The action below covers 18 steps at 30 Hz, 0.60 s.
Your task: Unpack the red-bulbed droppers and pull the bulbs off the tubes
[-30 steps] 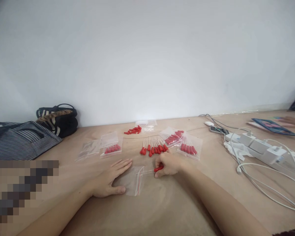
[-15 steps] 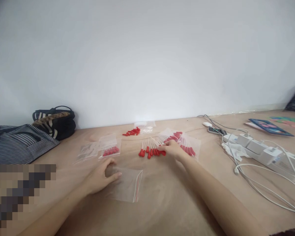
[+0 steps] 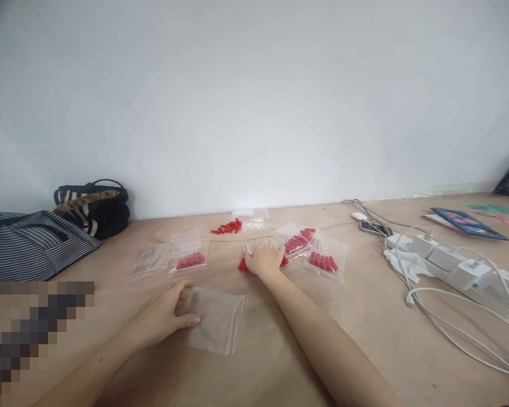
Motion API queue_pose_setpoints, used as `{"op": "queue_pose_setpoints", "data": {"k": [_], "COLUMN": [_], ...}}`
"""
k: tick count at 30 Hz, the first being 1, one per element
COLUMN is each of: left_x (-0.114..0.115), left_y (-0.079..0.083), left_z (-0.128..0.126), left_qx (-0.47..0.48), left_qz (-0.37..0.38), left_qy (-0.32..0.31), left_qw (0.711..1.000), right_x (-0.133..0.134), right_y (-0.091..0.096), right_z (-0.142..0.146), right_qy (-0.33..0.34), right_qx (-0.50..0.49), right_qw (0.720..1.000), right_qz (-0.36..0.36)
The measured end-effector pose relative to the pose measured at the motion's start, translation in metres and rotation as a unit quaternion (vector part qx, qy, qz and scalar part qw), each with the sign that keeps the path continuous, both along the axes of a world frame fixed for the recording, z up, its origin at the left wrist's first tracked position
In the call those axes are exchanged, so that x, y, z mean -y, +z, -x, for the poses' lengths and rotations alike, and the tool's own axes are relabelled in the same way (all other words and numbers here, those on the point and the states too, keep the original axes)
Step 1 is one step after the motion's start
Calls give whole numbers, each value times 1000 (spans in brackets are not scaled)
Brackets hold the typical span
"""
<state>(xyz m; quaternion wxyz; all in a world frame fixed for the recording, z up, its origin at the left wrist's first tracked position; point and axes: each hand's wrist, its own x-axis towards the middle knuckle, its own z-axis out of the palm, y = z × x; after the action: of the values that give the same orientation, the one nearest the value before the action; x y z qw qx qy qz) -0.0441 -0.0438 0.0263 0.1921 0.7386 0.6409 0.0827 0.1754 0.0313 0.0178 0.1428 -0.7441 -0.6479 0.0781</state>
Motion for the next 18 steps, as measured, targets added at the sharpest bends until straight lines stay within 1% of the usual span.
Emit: {"op": "queue_pose_setpoints", "data": {"k": [2,4,6,8,11,13,15,16,18], "left_x": [0,-1,-3,-7,-13,-18,-25,-31,-45], "left_y": [2,3,1,-2,-1,5,16,23,36], "left_z": [2,4,7,9,14,22,35,44,68], "left_qx": [5,28,60,87,143,199,244,249,244], "left_qz": [-1,21,54,70,59,59,48,30,-39], "left_qy": [3,3,3,1,-3,-8,0,16,53], "left_qw": [1000,999,997,994,988,978,969,968,967], "right_x": [4,9,14,18,24,28,35,39,47], "right_y": [0,-1,-5,-10,-16,-18,-20,-22,-27], "right_z": [-4,-11,-18,-22,-26,-29,-35,-39,-47], "right_qy": [17,44,83,121,149,165,187,199,221], "right_qx": [33,46,32,14,-1,-9,-16,-19,-25], "right_qw": [999,997,992,983,975,969,959,953,942], "right_qz": [-10,-42,-93,-140,-165,-183,-212,-228,-253]}}
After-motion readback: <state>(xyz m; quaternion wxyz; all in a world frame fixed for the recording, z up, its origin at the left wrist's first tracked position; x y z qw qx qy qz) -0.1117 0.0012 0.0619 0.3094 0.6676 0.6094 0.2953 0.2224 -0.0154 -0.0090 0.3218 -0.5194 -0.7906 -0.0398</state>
